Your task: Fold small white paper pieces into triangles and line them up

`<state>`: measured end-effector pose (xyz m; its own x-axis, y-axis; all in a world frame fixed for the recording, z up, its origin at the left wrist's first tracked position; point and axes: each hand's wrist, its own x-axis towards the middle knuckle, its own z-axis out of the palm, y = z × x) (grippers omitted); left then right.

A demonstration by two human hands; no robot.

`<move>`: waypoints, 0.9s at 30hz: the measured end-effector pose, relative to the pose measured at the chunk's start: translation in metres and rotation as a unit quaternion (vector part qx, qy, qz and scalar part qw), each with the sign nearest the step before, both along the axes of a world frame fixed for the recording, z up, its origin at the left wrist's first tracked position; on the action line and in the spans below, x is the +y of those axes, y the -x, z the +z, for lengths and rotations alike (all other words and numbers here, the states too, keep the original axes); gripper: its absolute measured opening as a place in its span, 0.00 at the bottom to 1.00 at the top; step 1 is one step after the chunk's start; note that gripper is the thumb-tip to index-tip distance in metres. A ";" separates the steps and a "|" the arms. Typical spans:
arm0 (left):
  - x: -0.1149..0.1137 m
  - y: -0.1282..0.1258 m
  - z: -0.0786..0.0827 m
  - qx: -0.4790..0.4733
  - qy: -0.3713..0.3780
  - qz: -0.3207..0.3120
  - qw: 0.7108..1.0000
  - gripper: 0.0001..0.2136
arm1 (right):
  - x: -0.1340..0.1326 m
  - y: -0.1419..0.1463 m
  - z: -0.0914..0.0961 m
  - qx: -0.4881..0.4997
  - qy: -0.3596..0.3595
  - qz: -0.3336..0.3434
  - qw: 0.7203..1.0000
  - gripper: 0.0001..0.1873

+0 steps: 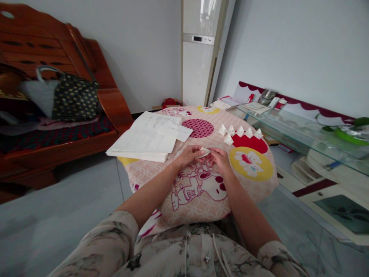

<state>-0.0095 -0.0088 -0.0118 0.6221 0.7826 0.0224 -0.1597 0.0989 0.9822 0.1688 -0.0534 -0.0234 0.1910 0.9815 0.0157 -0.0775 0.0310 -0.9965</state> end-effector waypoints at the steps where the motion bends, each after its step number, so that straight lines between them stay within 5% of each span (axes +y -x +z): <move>1: 0.000 0.000 0.000 0.003 -0.003 0.003 1.000 0.27 | -0.001 0.000 0.001 -0.003 -0.005 0.002 1.000 0.22; 27: -0.004 -0.001 0.006 0.017 -0.006 0.018 1.000 0.22 | -0.002 0.001 0.003 -0.014 0.001 0.012 1.000 0.28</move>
